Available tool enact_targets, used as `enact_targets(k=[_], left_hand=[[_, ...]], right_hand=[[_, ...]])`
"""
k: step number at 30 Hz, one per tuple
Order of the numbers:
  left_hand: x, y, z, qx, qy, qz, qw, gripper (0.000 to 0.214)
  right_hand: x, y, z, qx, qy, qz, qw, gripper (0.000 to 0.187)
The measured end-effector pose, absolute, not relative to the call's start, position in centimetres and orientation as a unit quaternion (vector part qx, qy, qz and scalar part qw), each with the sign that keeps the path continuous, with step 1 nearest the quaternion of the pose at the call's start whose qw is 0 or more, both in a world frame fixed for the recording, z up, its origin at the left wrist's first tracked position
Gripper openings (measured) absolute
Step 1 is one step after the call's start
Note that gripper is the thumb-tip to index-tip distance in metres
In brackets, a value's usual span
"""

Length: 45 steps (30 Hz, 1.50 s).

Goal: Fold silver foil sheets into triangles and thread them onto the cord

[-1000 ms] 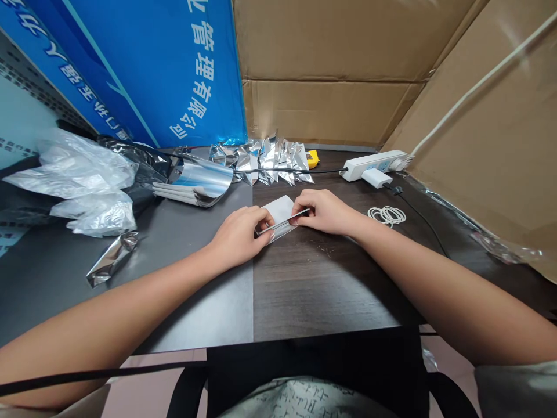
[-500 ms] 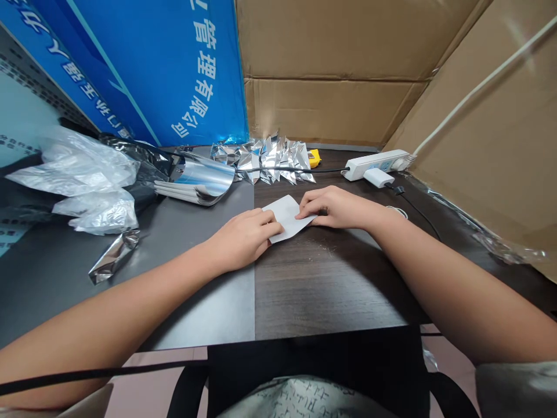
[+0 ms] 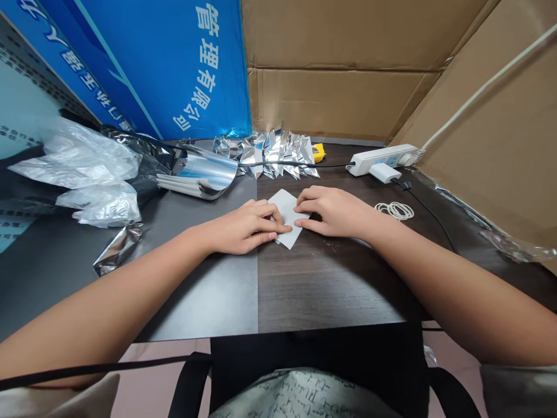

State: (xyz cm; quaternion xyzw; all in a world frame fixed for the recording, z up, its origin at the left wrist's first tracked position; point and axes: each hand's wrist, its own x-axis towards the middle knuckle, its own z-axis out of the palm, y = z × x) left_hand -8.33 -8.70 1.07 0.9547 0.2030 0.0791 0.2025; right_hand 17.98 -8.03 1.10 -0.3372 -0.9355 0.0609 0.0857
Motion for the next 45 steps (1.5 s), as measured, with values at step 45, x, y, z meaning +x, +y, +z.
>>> enact_targets(k=[45], left_hand=[[-8.7,-7.0,-0.7,0.933,0.154,0.18,0.272,0.025]], right_hand=[[14.5,-12.3,-1.6,-0.427,-0.904,-0.006,-0.012,0.064]])
